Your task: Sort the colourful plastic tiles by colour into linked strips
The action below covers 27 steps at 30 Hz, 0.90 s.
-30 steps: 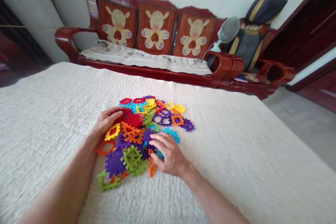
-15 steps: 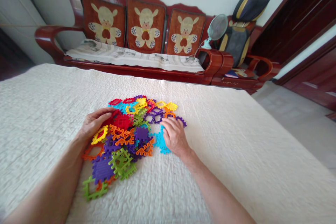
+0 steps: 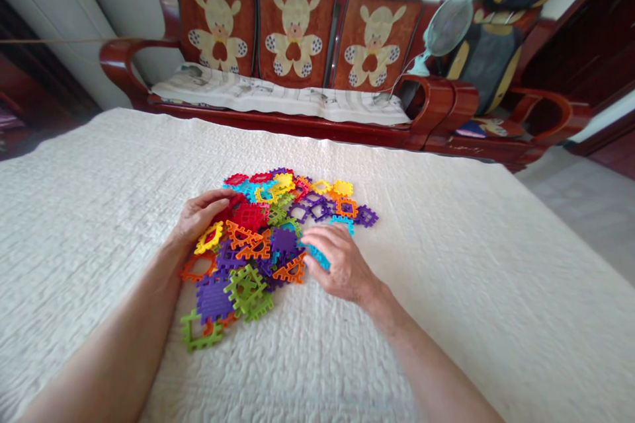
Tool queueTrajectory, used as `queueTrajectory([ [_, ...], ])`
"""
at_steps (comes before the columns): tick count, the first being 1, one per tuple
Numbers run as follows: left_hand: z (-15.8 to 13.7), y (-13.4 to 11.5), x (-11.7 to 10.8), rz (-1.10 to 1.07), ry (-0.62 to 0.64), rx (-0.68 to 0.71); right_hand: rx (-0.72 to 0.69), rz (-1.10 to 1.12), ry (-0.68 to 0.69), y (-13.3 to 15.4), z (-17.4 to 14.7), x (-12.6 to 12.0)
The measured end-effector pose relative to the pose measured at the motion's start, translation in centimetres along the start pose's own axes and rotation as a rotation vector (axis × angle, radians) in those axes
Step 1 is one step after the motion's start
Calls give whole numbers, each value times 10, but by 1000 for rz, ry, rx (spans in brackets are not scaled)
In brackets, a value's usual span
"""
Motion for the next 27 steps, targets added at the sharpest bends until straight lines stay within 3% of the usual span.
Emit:
queueTrajectory([
  [4, 0, -2, 1, -4, -4, 24, -37, 0, 176, 25, -3, 15],
  [9, 1, -2, 0, 7, -13, 32, -4, -66, 253, 20, -4, 15],
  [13, 1, -3, 0, 15, -16, 36, 22, -113, 236, 15, 0, 4],
  [17, 1, -4, 0, 14, -13, 33, -52, -64, 209, 29, 1, 3],
  [21, 3, -2, 0, 32, -5, 38, -142, -28, 178, 47, 2, 18],
  [27, 5, -1, -2, 70, 0, 64, -137, -100, 151, 51, 10, 45],
])
Point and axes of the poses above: each hand's wrist, its own z-axis towards the middle knuckle, its own x-axis out of the palm, y = z × x, the point moved 3 cm from there along z, towards the middle knuckle
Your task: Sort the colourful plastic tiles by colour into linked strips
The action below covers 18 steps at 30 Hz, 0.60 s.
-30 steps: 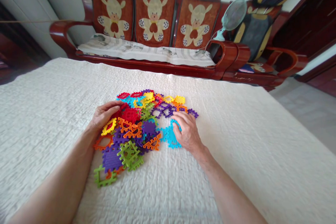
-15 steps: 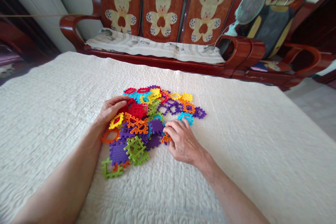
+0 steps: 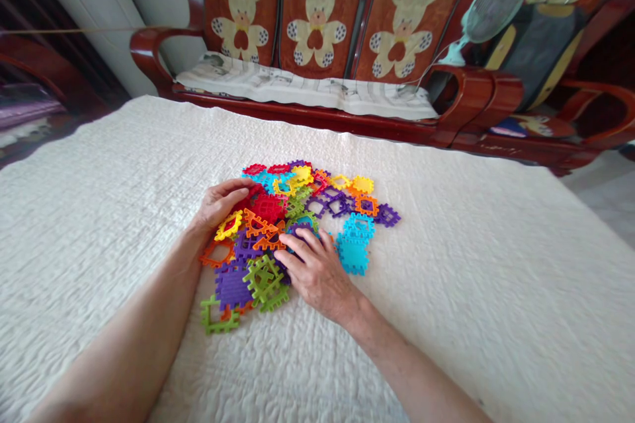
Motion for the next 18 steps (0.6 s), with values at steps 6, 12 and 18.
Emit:
queueTrajectory([
  [6, -3, -1, 3, -43, 11, -19, 13, -8, -59, -1, -1, 4],
  [12, -2, 2, 1, -33, 21, -30, 9, -16, 64, 4, 0, 6],
  [18, -2, 5, 2, -57, 22, -21, 31, -33, 36, 3, 3, 9],
])
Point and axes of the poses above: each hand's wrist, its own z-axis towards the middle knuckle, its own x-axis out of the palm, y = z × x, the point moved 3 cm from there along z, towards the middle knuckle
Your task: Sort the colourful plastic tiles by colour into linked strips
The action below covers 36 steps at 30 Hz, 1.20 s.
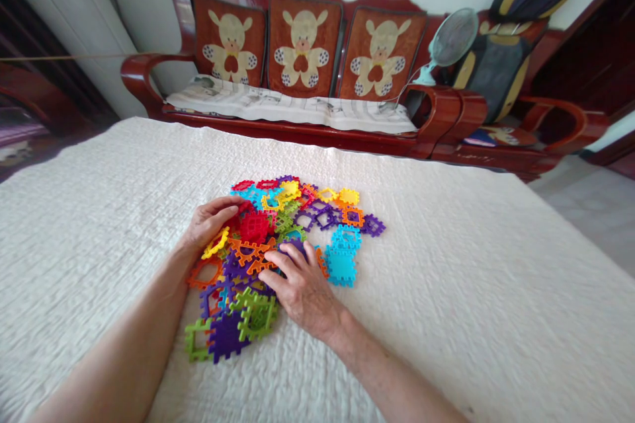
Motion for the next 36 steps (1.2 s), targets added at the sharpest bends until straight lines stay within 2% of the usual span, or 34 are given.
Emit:
queueTrajectory([
  [3, -1, -1, 1, -7, -9, -5, 4, 34, -63, 0, 0, -2],
  [6, 0, -1, 1, -8, -10, -15, 20, 123, -192, -1, -2, -9],
  [11, 0, -2, 0, 3, -17, -3, 84, 369, -359, -7, -4, -19],
  [15, -2, -6, 1, 8, -31, -14, 257, 576, -396, -13, -7, -24],
  [20, 0, -5, 1, 41, -37, 10, 424, 592, -428, -30, -10, -33],
  [22, 2, -4, -1, 52, -31, 23, 473, 518, -428, -47, -13, -36],
  [25, 3, -2, -2, 62, -18, 48, 594, 289, -422, -86, -25, -45],
  [28, 4, -2, -2, 67, -9, 64, 788, 90, -400, -134, -47, -60],
  [33, 5, -1, -1, 40, -5, 61, 1078, 15, -231, -199, -92, -81],
  [36, 5, -1, -1, 22, -8, 66, 1093, 20, -170, -224, -113, -82],
])
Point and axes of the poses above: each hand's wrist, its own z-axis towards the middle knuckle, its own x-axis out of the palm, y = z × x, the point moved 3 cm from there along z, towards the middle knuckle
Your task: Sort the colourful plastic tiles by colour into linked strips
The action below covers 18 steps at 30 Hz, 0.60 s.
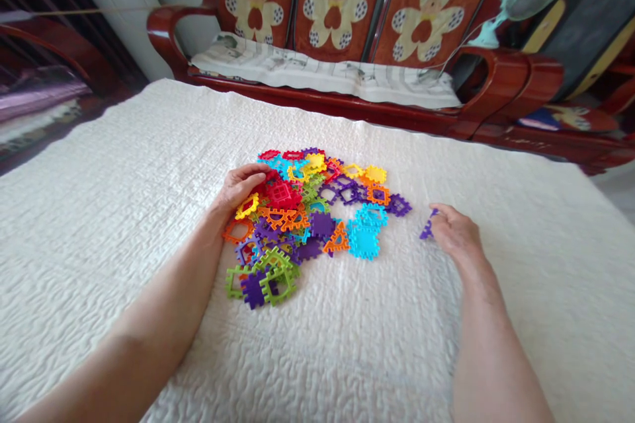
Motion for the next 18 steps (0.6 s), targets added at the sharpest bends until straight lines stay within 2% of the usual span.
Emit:
queueTrajectory([
  [2, 0, 0, 0, -4, 2, 3, -61, -42, -9, -9, 3, 2],
  [4, 0, 0, 0, -5, 7, 5, -164, -101, -90, -2, -1, 1],
  [7, 1, 1, -1, 0, 16, 13, -354, -102, -270, 40, -28, -4],
  [8, 1, 1, -1, 6, 19, 18, -416, -50, -257, 61, -43, -4],
  [9, 1, 1, -1, 17, 20, 25, -490, 42, -213, 85, -60, -2],
  [11, 1, 2, -2, 44, 20, 42, -735, 189, 1, 133, -100, 8],
  [13, 1, 1, -2, 57, 20, 55, -958, 194, 218, 172, -139, 24],
  [16, 1, 1, -2, 38, 31, 61, -1082, 148, 354, 199, -175, 47],
  [18, 1, 1, -2, 43, 30, 58, -1095, 121, 365, 201, -184, 61],
])
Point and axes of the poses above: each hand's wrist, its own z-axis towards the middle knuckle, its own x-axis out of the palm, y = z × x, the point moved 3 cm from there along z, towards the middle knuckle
